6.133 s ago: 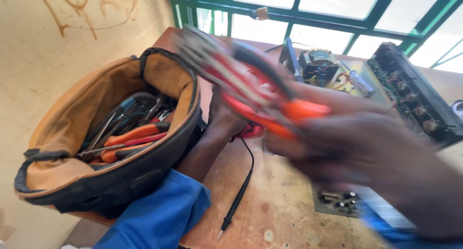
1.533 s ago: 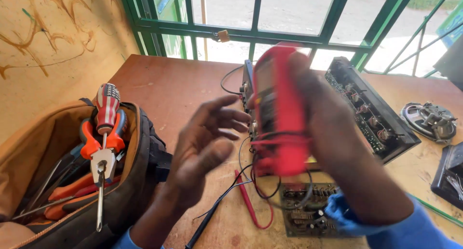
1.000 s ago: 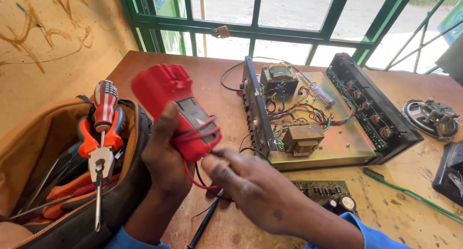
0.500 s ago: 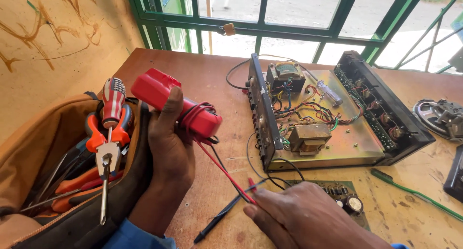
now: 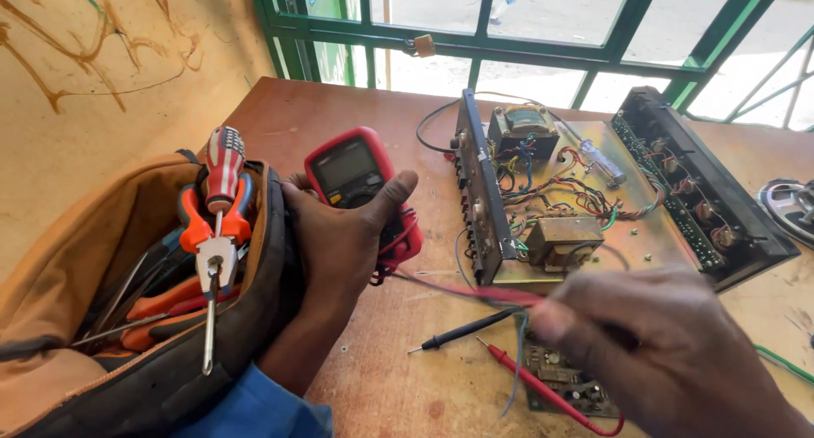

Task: Testing components on a circuit board using a digital multimeter as part of an electronics repair.

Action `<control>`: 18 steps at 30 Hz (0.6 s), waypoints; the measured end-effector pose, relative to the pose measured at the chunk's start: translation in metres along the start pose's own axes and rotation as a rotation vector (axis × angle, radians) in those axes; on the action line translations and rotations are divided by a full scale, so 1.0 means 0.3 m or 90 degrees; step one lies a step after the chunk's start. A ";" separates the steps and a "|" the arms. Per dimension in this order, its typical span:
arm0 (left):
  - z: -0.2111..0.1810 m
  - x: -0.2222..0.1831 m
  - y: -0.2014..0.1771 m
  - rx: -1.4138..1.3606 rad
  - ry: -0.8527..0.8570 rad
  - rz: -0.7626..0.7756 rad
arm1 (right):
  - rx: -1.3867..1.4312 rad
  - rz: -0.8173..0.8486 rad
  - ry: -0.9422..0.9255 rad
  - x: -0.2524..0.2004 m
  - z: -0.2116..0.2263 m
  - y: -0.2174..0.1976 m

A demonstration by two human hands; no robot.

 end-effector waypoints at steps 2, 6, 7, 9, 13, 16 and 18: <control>0.017 0.009 0.001 -0.061 0.007 -0.007 | 0.101 0.116 -0.161 -0.005 0.012 0.001; -0.001 0.005 0.005 -0.145 -0.102 0.046 | 0.191 0.117 -0.204 -0.008 0.009 -0.048; -0.006 0.007 0.003 -0.153 -0.128 0.047 | 0.109 0.011 -0.117 -0.019 -0.028 -0.068; 0.000 0.009 -0.001 -0.161 -0.157 0.049 | 0.027 -0.091 -0.024 -0.032 -0.066 -0.094; 0.044 0.044 0.006 -0.257 -0.176 0.026 | 0.195 0.007 -0.050 0.005 -0.084 -0.119; 0.054 0.062 0.002 -0.301 -0.181 0.030 | 0.076 0.155 -0.056 0.006 -0.148 -0.115; 0.048 0.059 0.003 -0.327 -0.206 0.031 | 0.056 0.219 -0.007 0.002 -0.168 -0.099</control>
Point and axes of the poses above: each hand's wrist, its own x-axis towards the middle knuckle, its own y-axis out of the palm, z = x × y, the point moved 1 cm from there along x, towards the middle knuckle, and after that the axes turned 4 degrees about -z, right-handed, at the moved point
